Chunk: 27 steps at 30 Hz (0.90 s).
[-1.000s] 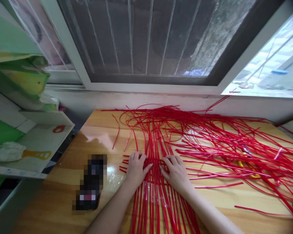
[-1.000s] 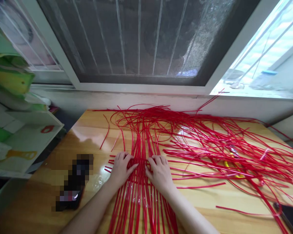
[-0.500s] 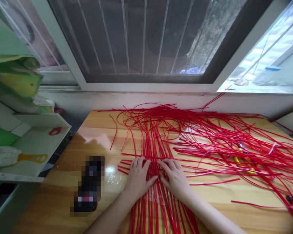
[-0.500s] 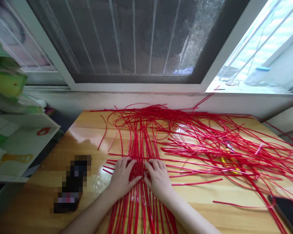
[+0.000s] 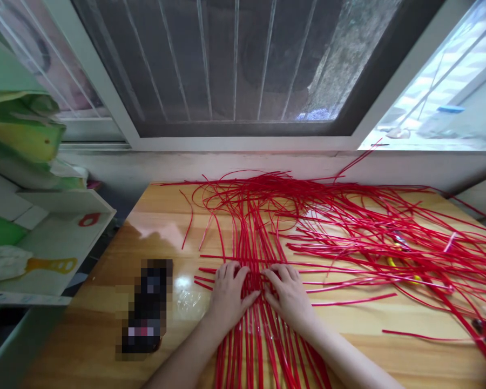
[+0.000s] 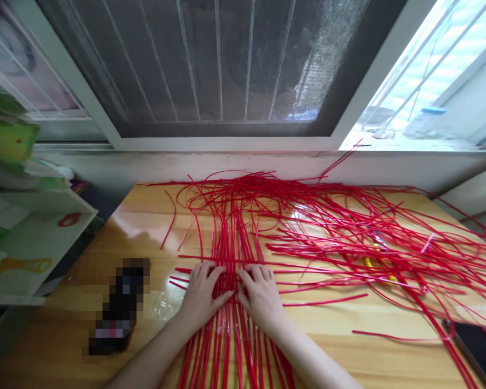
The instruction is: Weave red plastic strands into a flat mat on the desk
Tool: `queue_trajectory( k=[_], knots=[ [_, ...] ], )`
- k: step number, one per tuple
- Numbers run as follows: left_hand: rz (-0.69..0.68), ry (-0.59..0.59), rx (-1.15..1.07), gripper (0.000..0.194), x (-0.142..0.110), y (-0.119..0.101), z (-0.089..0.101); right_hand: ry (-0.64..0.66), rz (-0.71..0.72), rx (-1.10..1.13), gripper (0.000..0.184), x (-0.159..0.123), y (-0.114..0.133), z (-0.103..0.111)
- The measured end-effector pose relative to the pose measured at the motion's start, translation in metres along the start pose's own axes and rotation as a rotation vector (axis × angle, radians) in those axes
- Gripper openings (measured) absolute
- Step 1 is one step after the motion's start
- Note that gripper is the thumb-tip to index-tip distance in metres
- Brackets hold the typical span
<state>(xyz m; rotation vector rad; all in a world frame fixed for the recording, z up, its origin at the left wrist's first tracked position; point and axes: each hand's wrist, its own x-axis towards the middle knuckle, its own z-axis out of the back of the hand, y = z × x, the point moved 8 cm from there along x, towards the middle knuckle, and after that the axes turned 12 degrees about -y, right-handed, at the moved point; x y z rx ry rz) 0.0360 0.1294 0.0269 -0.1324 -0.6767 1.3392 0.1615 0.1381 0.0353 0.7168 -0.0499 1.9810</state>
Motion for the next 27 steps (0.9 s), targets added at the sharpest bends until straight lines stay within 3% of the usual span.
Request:
queue_trajectory(
  k=[5, 13, 18, 27],
  knots=[
    [0.019, 0.008, -0.010, 0.041, 0.000, -0.002, 0.001, 0.003, 0.005, 0.009, 0.025, 0.000, 0.001, 0.002],
    [0.020, -0.103, 0.092, 0.043, 0.020, 0.005, 0.013, -0.010, 0.015, 0.002, 0.041, 0.013, -0.007, 0.001],
    [0.045, -0.052, 0.094, 0.037, 0.023, 0.016, 0.006, -0.013, 0.014, -0.032, 0.037, 0.016, -0.009, -0.003],
    [0.078, -0.050, 0.027, 0.021, 0.018, 0.016, 0.007, -0.009, -0.011, -0.065, 0.026, 0.011, -0.009, -0.003]
  ],
)
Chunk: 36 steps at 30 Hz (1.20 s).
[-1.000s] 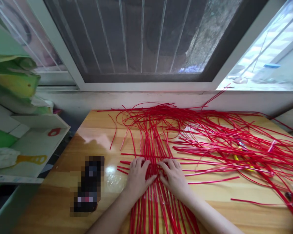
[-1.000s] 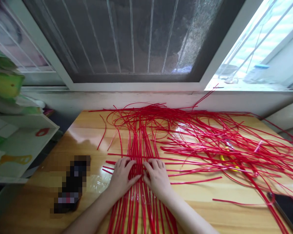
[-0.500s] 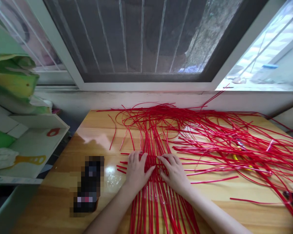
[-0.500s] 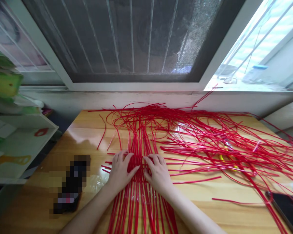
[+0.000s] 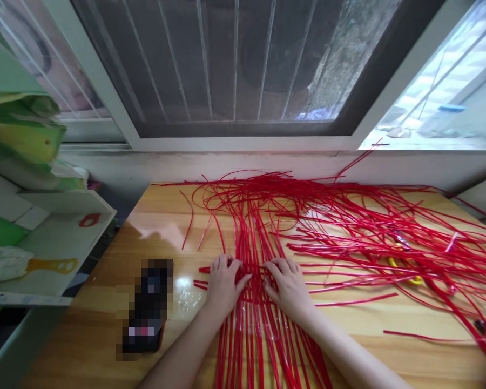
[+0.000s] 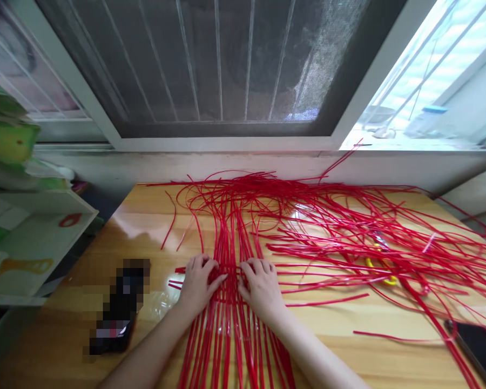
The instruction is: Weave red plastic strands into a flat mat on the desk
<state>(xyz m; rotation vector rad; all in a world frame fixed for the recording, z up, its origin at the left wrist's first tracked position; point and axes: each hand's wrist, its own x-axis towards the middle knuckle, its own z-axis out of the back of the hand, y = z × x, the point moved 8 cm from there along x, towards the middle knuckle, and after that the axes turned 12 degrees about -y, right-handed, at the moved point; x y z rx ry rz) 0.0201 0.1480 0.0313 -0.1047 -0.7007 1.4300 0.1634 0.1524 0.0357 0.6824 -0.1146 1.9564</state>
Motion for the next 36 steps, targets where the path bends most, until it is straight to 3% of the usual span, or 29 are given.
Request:
queue_trajectory(
  k=[17, 23, 30, 36],
  knots=[
    [-0.034, -0.032, -0.020, 0.025, -0.007, -0.009, 0.001, -0.006, 0.050, 0.079, 0.034, -0.002, 0.005, 0.000],
    [0.039, -0.083, -0.068, 0.017, -0.013, -0.011, -0.001, -0.025, 0.045, 0.075, 0.033, -0.002, 0.006, -0.007],
    [0.058, -0.203, -0.037, 0.027, -0.023, -0.010, -0.012, -0.070, 0.057, 0.069, 0.032, -0.005, 0.008, -0.007],
    [-0.026, -0.169, 0.034, 0.034, -0.021, -0.015, -0.010, -0.051, -0.007, 0.059, 0.035, -0.004, 0.001, 0.002]
  ],
)
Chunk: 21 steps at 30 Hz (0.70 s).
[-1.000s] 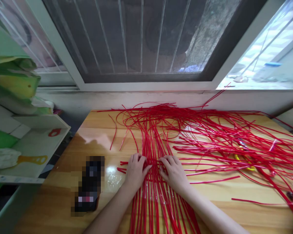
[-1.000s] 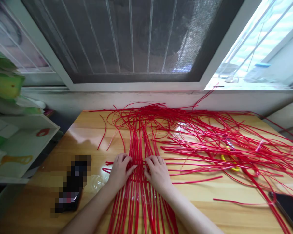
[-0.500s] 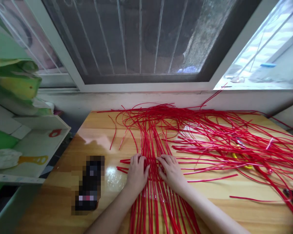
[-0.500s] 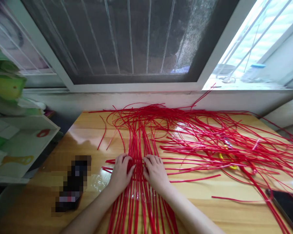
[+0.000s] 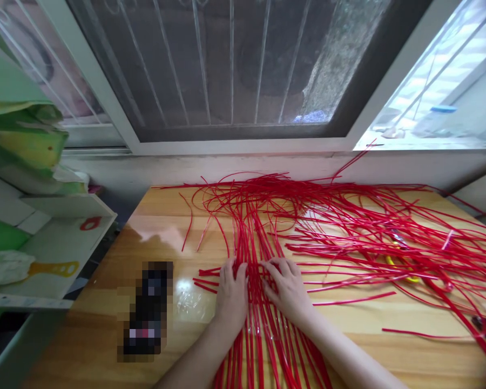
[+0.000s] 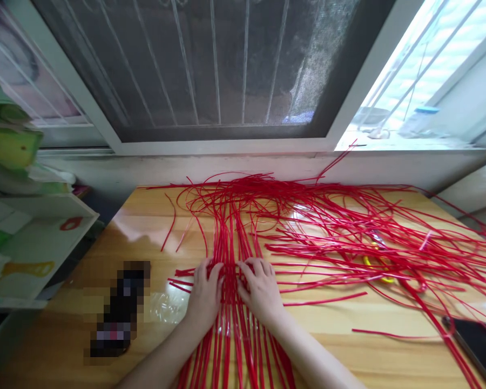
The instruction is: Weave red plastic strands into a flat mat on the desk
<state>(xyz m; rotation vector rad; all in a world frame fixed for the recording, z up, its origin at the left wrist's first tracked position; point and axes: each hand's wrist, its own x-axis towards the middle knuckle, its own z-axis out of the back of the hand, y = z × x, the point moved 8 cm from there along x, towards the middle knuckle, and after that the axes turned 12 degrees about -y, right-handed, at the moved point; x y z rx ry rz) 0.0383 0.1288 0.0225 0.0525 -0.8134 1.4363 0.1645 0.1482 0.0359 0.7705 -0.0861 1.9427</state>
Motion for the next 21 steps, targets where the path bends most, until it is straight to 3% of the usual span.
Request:
queue_trajectory(
  k=[8, 21],
  knots=[
    [-0.011, 0.152, -0.011, 0.034, 0.0070, -0.0097, 0.0038, 0.026, -0.039, -0.012, 0.032, 0.0029, -0.0010, -0.0003],
    [-0.026, 0.152, 0.042, 0.030, 0.0067, -0.0089, 0.0006, 0.075, 0.012, -0.109, 0.029, -0.0012, 0.0019, -0.0067]
  ],
)
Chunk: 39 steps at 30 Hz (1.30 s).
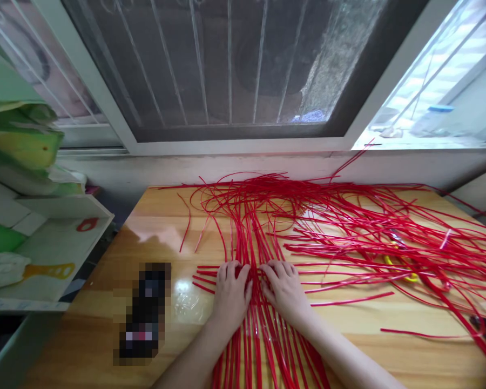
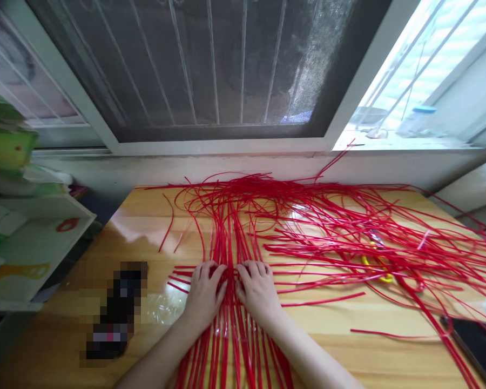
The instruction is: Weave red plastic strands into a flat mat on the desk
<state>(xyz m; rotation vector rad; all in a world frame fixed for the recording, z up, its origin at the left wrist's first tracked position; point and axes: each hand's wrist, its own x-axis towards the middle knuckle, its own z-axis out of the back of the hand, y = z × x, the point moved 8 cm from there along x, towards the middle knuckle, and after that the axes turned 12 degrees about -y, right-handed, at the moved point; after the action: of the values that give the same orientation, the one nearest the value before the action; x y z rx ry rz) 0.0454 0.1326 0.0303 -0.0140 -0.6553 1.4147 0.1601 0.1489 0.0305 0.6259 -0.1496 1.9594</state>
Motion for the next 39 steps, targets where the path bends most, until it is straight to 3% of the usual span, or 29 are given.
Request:
queue_trajectory(
  k=[15, 21, 30, 35, 39],
  knots=[
    [-0.043, -0.042, 0.040, 0.030, 0.000, -0.005, 0.002, -0.046, -0.011, 0.028, 0.027, -0.002, 0.000, 0.004],
    [-0.042, 0.004, 0.019, 0.032, 0.005, -0.005, 0.000, -0.042, -0.045, 0.093, 0.025, -0.001, -0.003, 0.003],
    [-0.072, 0.071, 0.052, 0.029, 0.021, -0.007, -0.005, -0.155, -0.196, 0.279, 0.023, 0.004, -0.033, 0.009],
    [-0.036, 0.008, 0.106, 0.026, 0.037, -0.005, -0.012, -0.129, -0.306, 0.378, 0.015, 0.006, -0.050, 0.002],
    [0.040, -0.043, 0.035, 0.025, 0.038, 0.004, -0.015, -0.122, -0.310, 0.424, 0.017, 0.007, -0.052, -0.001]
  ],
)
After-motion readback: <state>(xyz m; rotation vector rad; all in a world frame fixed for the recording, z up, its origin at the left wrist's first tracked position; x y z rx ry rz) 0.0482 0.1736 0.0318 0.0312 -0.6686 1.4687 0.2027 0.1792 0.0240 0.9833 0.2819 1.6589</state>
